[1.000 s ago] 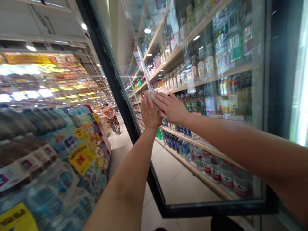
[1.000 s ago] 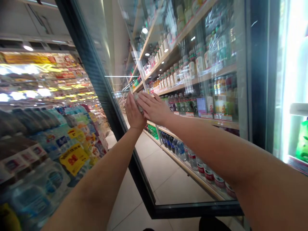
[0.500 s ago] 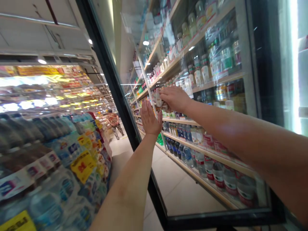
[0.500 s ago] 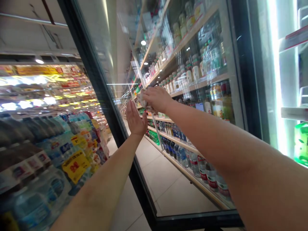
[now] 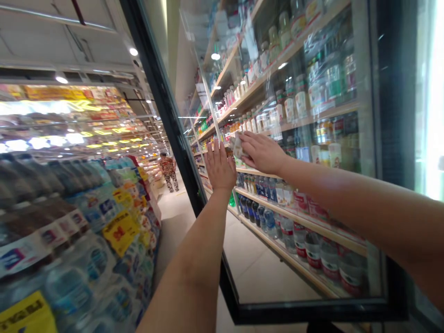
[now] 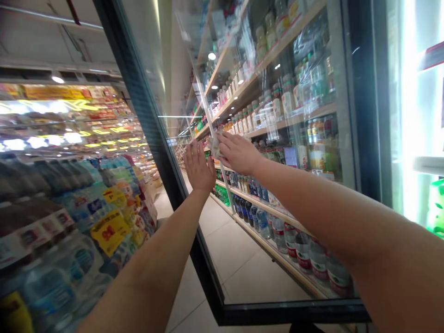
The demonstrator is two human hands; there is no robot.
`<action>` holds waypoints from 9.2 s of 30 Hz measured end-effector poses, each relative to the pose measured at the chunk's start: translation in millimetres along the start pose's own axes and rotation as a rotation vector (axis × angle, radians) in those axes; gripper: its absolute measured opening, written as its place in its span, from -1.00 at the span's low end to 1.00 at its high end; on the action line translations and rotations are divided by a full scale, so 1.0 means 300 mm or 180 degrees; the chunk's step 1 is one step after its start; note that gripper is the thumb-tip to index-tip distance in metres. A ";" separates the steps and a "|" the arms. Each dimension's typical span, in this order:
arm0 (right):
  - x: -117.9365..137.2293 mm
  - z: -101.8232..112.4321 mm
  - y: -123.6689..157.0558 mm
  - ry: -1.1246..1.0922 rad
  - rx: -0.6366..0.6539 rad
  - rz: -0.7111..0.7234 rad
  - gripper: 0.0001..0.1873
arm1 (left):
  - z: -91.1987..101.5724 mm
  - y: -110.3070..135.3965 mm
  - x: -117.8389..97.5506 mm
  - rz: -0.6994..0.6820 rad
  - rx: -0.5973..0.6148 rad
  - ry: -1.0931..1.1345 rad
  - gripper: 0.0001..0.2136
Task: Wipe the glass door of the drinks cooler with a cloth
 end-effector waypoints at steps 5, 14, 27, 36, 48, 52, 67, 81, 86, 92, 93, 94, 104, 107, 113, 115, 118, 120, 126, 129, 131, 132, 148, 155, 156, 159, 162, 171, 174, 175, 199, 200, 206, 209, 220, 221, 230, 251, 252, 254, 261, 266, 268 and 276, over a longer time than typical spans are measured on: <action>-0.061 0.007 -0.008 0.0058 -0.0153 -0.0123 -0.52 | -0.008 0.004 0.007 0.0064 0.0051 0.0095 -0.45; -0.250 0.048 0.072 -0.0364 -0.1034 -0.1506 -0.44 | -0.008 0.001 0.012 0.0075 0.0100 0.0309 -0.46; -0.205 0.010 0.088 -0.0217 -0.0595 -0.0683 -0.42 | -0.010 0.003 0.013 0.0071 0.0117 0.0323 -0.46; -0.052 -0.096 0.089 -0.0111 0.0392 0.0806 -0.36 | -0.011 0.002 0.015 0.0118 0.0158 0.0391 -0.45; -0.138 -0.033 0.096 -0.0214 -0.0244 -0.0221 -0.33 | -0.010 0.006 0.014 0.0108 0.0119 0.0369 -0.46; -0.072 -0.061 0.097 -0.0215 0.0091 0.0321 -0.39 | -0.006 0.006 0.016 0.0084 0.0076 0.0397 -0.47; -0.106 -0.049 0.108 -0.0316 -0.0058 -0.0111 -0.34 | -0.011 0.008 0.018 0.0097 0.0073 0.0379 -0.46; -0.100 -0.032 0.126 -0.0051 -0.0411 -0.0199 -0.36 | -0.008 0.009 0.013 0.0148 0.0154 0.0425 -0.45; -0.189 -0.020 0.147 -0.0237 -0.0852 -0.0849 -0.34 | -0.007 0.012 0.013 0.0161 0.0124 0.0385 -0.45; -0.173 -0.017 0.154 0.0003 -0.0830 -0.0858 -0.34 | -0.008 0.013 0.013 0.0119 0.0075 0.0357 -0.45; -0.151 -0.026 0.147 0.0030 -0.0704 -0.0683 -0.34 | -0.007 0.014 0.013 0.0115 0.0057 0.0347 -0.46; -0.131 -0.036 0.142 0.0028 -0.0578 -0.0527 -0.34 | -0.006 0.014 0.013 0.0114 0.0043 0.0344 -0.46; -0.236 -0.016 0.184 -0.0333 -0.1042 -0.1368 -0.35 | -0.008 0.014 0.015 0.0131 0.0076 0.0377 -0.46; -0.156 -0.042 0.146 -0.0246 -0.0578 -0.0715 -0.40 | -0.009 0.014 0.015 0.0128 0.0087 0.0398 -0.46; -0.178 -0.029 0.161 -0.0299 -0.0788 -0.0902 -0.33 | -0.015 0.013 0.019 0.0133 0.0130 0.0484 -0.45; -0.196 -0.025 0.170 -0.0309 -0.0900 -0.1054 -0.32 | -0.014 0.015 0.018 0.0118 0.0112 0.0478 -0.45; -0.174 -0.032 0.165 -0.0209 -0.0799 -0.0918 -0.32 | -0.009 0.018 0.016 0.0102 0.0054 0.0433 -0.45; -0.141 -0.043 0.155 -0.0131 -0.0630 -0.0681 -0.34 | -0.007 0.019 0.015 0.0098 0.0051 0.0420 -0.46; -0.188 -0.025 0.173 -0.0227 -0.0925 -0.1034 -0.38 | -0.012 0.018 0.019 0.0153 0.0135 0.0527 -0.46; -0.215 -0.006 0.197 -0.0209 -0.1177 -0.1312 -0.37 | -0.008 0.020 0.017 0.0155 0.0099 0.0487 -0.46; -0.192 -0.016 0.185 -0.0188 -0.1003 -0.1139 -0.36 | -0.009 0.021 0.016 0.0166 0.0118 0.0480 -0.46; -0.174 -0.026 0.176 -0.0191 -0.0857 -0.0988 -0.36 | -0.011 0.021 0.016 0.0171 0.0137 0.0481 -0.46; -0.118 -0.065 0.154 -0.0141 -0.0439 -0.0522 -0.33 | -0.013 0.021 0.014 0.0171 0.0127 0.0321 -0.46; -0.184 -0.037 0.185 -0.0085 -0.0941 -0.0999 -0.31 | -0.010 0.022 0.015 0.0145 0.0073 0.0327 -0.47; -0.159 -0.050 0.170 -0.0094 -0.0741 -0.0763 -0.29 | -0.011 0.023 0.015 0.0143 0.0074 0.0334 -0.47; -0.093 -0.081 0.145 -0.0239 -0.0279 -0.0183 -0.26 | -0.013 0.023 0.017 0.0139 0.0088 0.0381 -0.47; -0.142 -0.058 0.158 -0.0401 -0.0550 -0.0616 -0.26 | -0.014 0.024 0.017 0.0144 0.0095 0.0394 -0.47; -0.099 -0.068 0.154 -0.0404 -0.0434 -0.0265 -0.27 | -0.013 0.025 0.017 0.0146 0.0098 0.0409 -0.47; -0.149 -0.058 0.168 -0.0378 -0.0673 -0.0704 -0.26 | -0.012 0.026 0.019 0.0159 0.0091 0.0442 -0.47; -0.174 -0.050 0.180 -0.0349 -0.0831 -0.0938 -0.26 | -0.012 0.026 0.019 0.0162 0.0087 0.0440 -0.47; -0.037 -0.089 0.153 -0.0211 -0.0075 0.0298 -0.31 | -0.015 0.031 0.014 0.0103 0.0078 0.0285 -0.47; -0.046 -0.085 0.148 -0.0191 -0.0047 0.0326 -0.31 | -0.017 0.031 0.016 0.0117 0.0090 0.0283 -0.47; -0.245 0.016 0.146 -0.0168 -0.0652 -0.0810 -0.26 | -0.019 0.030 0.017 0.0119 0.0099 0.0249 -0.47; -0.203 -0.006 0.138 -0.0054 -0.0346 -0.0422 -0.24 | -0.016 0.030 0.019 0.0130 0.0062 0.0276 -0.48; -0.261 0.008 0.132 -0.0310 -0.0772 -0.1200 -0.30 | -0.017 0.031 0.016 0.0095 0.0052 0.0248 -0.47; -0.221 -0.010 0.118 -0.0266 -0.0639 -0.0947 -0.29 | -0.018 0.031 0.017 0.0095 0.0061 0.0271 -0.48; -0.199 -0.019 0.114 -0.0107 -0.0271 -0.0548 -0.25 | -0.011 0.033 0.017 0.0050 0.0038 0.0392 -0.49; -0.197 -0.018 0.176 -0.0049 -0.0081 -0.0190 -0.25 | -0.007 0.034 0.010 0.0119 0.0157 0.0354 -0.48; -0.170 -0.035 0.177 -0.0042 0.0034 0.0035 -0.24 | -0.006 0.033 0.009 0.0113 0.0160 0.0368 -0.48; -0.157 -0.048 0.175 -0.0015 0.0132 0.0190 -0.25 | -0.004 0.033 0.009 0.0112 0.0149 0.0405 -0.48; -0.195 -0.014 0.183 -0.0080 -0.0439 -0.0474 -0.25 | -0.007 0.032 0.013 0.0116 0.0147 0.0422 -0.49; -0.094 -0.067 0.168 -0.0017 0.0051 0.0317 -0.26 | -0.006 0.035 0.013 0.0103 0.0109 0.0363 -0.49; -0.163 -0.031 0.159 -0.0087 -0.0167 -0.0170 -0.26 | -0.005 0.037 0.012 0.0097 0.0098 0.0330 -0.48; -0.055 -0.072 0.173 -0.0006 0.0033 0.0387 -0.22 | 0.001 0.038 0.007 0.0058 0.0057 0.0317 -0.48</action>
Point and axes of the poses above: each hand's wrist, its own y-axis away from the middle knuckle, its own z-axis out of the back of the hand, x = y × z, the point moved 10 cm from there along -y, towards the middle knuckle, and after that the axes turned 14 degrees about x, right-handed, at the moved point
